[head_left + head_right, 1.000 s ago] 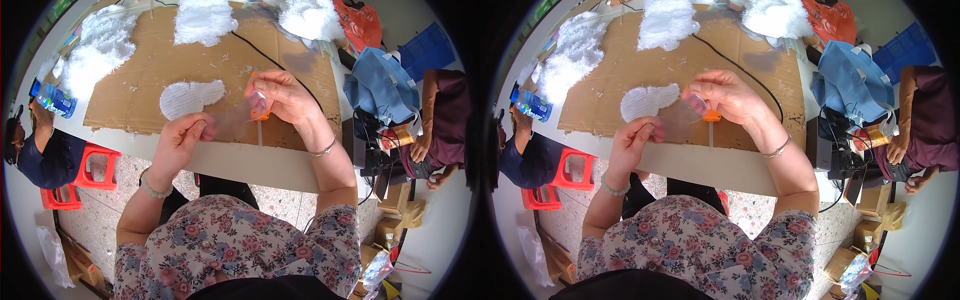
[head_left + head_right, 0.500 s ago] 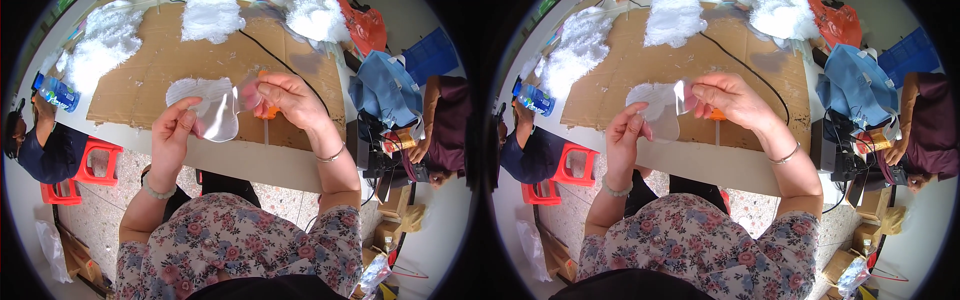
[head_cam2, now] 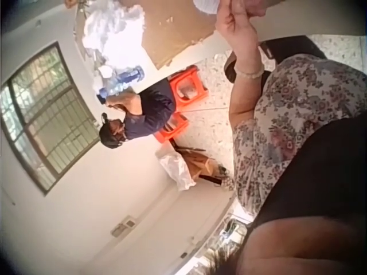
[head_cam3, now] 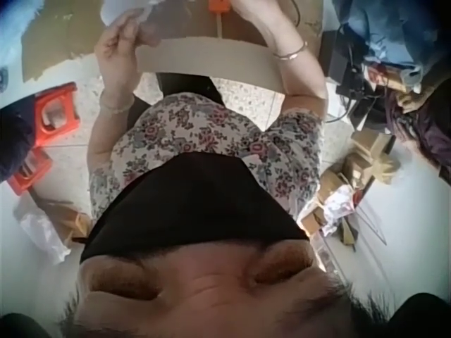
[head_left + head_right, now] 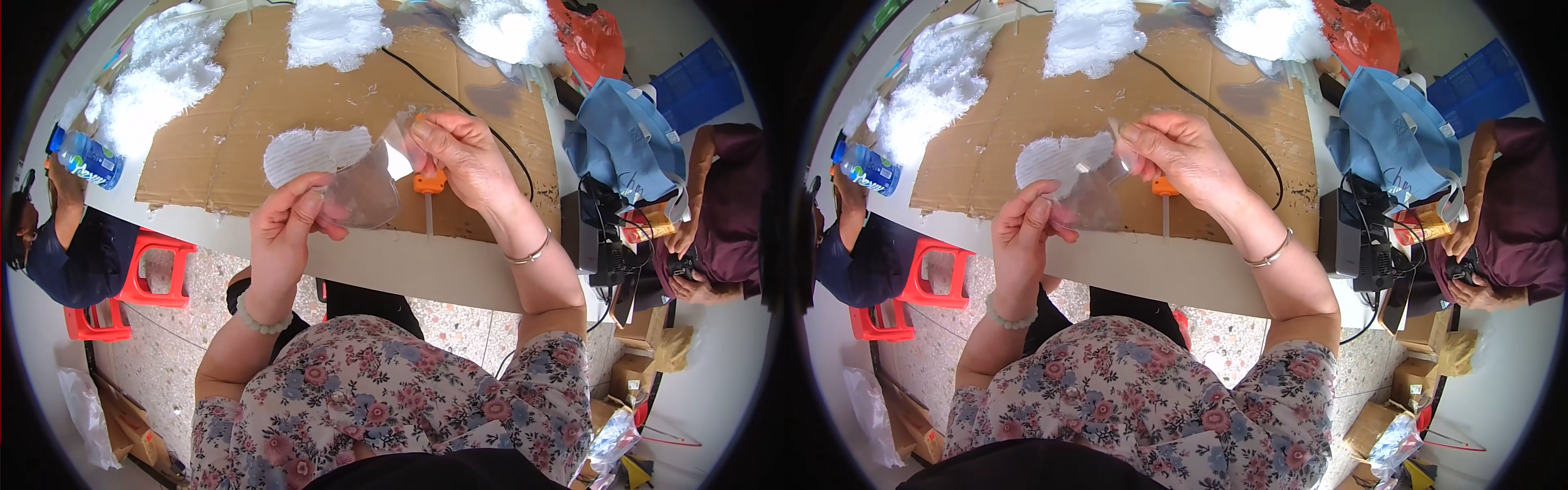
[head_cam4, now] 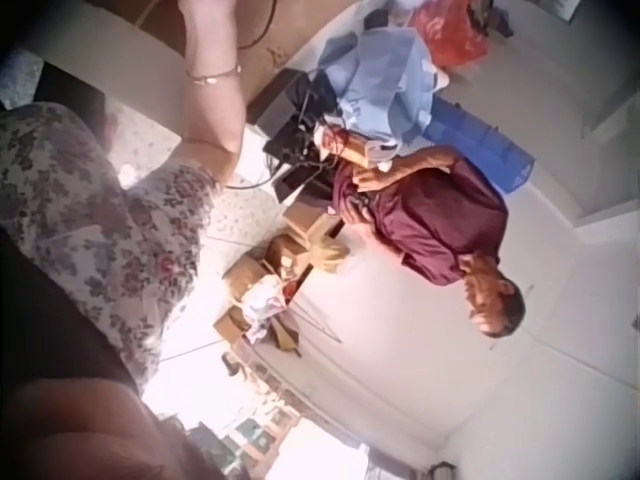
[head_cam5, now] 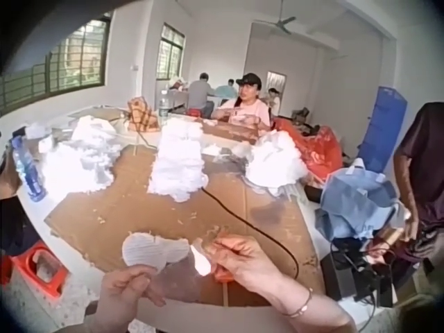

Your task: Assembling toy components by using a hot glue gun to attach white fiber material to a plastic template.

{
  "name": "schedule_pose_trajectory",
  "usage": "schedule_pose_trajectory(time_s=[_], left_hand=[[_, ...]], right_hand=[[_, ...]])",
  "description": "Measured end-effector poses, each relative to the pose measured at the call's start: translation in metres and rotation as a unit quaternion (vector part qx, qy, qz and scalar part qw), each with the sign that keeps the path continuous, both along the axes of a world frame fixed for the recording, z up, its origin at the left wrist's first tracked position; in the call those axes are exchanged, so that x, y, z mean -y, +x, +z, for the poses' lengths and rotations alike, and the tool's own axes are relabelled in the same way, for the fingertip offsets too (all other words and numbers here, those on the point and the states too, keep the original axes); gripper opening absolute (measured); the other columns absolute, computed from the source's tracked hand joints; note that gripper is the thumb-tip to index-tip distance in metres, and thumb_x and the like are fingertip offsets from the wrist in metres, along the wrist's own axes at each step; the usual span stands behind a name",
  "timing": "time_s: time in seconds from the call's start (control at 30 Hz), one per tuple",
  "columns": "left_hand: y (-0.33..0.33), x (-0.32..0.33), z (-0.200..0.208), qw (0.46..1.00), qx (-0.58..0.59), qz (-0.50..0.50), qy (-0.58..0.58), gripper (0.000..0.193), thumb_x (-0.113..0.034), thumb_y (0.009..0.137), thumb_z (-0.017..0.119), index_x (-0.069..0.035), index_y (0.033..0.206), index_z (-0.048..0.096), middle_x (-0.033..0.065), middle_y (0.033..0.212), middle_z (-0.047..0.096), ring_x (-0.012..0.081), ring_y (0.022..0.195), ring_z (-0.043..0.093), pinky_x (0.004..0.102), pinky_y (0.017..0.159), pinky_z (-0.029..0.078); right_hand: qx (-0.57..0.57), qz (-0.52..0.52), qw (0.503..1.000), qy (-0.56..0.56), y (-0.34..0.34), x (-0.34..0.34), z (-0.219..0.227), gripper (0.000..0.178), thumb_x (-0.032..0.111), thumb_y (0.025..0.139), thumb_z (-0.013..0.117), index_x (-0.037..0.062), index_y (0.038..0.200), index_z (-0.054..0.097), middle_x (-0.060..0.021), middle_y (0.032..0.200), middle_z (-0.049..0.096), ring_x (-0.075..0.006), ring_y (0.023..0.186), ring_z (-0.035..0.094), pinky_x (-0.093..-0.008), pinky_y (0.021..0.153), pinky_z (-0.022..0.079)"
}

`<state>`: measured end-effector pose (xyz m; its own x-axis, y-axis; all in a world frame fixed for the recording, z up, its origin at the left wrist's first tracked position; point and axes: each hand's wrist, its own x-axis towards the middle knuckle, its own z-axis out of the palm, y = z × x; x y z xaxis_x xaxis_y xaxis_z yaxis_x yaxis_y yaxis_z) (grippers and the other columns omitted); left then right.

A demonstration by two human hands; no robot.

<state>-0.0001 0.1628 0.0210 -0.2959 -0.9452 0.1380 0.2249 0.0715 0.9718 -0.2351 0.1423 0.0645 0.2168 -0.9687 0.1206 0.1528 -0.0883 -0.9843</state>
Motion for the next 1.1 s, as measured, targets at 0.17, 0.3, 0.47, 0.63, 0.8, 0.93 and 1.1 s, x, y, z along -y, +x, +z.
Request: schedule_pose_trajectory(time_s=[0.17, 0.3, 0.47, 0.63, 0.8, 0.93, 1.1], left_hand=[[-0.003, 0.003, 0.0, 0.997, -0.018, 0.067, -0.037, 0.024, -0.014, 0.097, 0.047, 0.0, 0.113, 0.058, 0.0085, 0.075, 0.065, 0.0125, 0.058, 0.059, 0.0218, 0.055, 0.047], [0.005, 0.011, 0.002, 0.987, -0.155, -0.017, 0.048, 0.024, -0.017, 0.097, 0.046, 0.0, 0.109, 0.058, 0.0073, 0.068, 0.062, 0.0111, 0.051, 0.053, 0.0213, 0.049, 0.044], [0.003, 0.006, 0.005, 0.988, -0.153, -0.001, 0.025, 0.023, -0.018, 0.098, 0.044, -0.001, 0.108, 0.057, 0.0073, 0.068, 0.062, 0.0104, 0.049, 0.051, 0.0209, 0.047, 0.043], [0.016, 0.017, 0.004, 0.965, -0.204, 0.156, 0.058, 0.023, -0.019, 0.099, 0.042, -0.004, 0.107, 0.057, 0.0066, 0.072, 0.064, 0.0093, 0.049, 0.051, 0.0204, 0.047, 0.044], [0.039, 0.03, -0.003, 0.961, -0.207, 0.183, 0.02, 0.023, -0.019, 0.098, 0.045, -0.003, 0.109, 0.058, 0.0033, 0.066, 0.059, 0.0081, 0.049, 0.048, 0.0196, 0.046, 0.04], [0.051, 0.036, -0.005, 0.965, -0.155, 0.21, 0.023, 0.023, -0.017, 0.097, 0.048, -0.001, 0.107, 0.061, 0.0003, 0.062, 0.054, 0.0072, 0.048, 0.043, 0.0199, 0.045, 0.035], [0.047, 0.035, -0.005, 0.969, -0.055, 0.241, 0.007, 0.022, -0.017, 0.096, 0.05, -0.001, 0.101, 0.064, -0.0028, 0.059, 0.05, 0.0042, 0.05, 0.039, 0.0189, 0.045, 0.032]], right_hand=[[-0.078, -0.029, 0.996, -0.015, 0.004, -0.007, 0.012, 0.022, 0.016, 0.093, 0.055, 0.0019, 0.078, 0.061, -0.0011, 0.069, 0.057, -0.0058, 0.059, 0.049, -0.0194, 0.055, 0.042], [-0.1, -0.009, 0.993, -0.056, 0.006, -0.01, 0.007, 0.018, 0.012, 0.092, 0.056, 0.0003, 0.079, 0.06, -0.0003, 0.067, 0.054, -0.0054, 0.057, 0.047, -0.0201, 0.052, 0.04], [-0.023, -0.013, 0.997, -0.075, 0.008, -0.02, 0.017, 0.022, 0.015, 0.094, 0.055, 0.0019, 0.076, 0.056, -0.0015, 0.063, 0.05, -0.0071, 0.054, 0.042, -0.0214, 0.049, 0.034], [0.035, -0.179, 0.973, -0.142, -0.023, 0.001, 0.027, 0.032, 0.022, 0.096, 0.049, 0.0051, 0.069, 0.05, -0.002, 0.06, 0.048, -0.0087, 0.053, 0.04, -0.0222, 0.049, 0.032], [-0.049, -0.358, 0.926, -0.112, -0.099, 0.047, 0.031, 0.031, 0.023, 0.095, 0.052, 0.006, 0.07, 0.057, -0.0003, 0.061, 0.051, -0.0093, 0.053, 0.042, -0.0226, 0.05, 0.035], [-0.262, -0.439, 0.859, 0.008, -0.174, 0.083, 0.0, 0.031, 0.03, 0.091, 0.053, 0.0031, 0.079, 0.062, -0.004, 0.066, 0.059, -0.0142, 0.058, 0.056, -0.0265, 0.054, 0.043], [-0.754, -0.418, 0.503, 0.055, -0.161, 0.079, -0.001, 0.032, 0.031, 0.086, 0.056, 0.0061, 0.104, 0.065, -0.0185, 0.092, 0.066, -0.0346, 0.084, 0.064, -0.0399, 0.075, 0.051]])
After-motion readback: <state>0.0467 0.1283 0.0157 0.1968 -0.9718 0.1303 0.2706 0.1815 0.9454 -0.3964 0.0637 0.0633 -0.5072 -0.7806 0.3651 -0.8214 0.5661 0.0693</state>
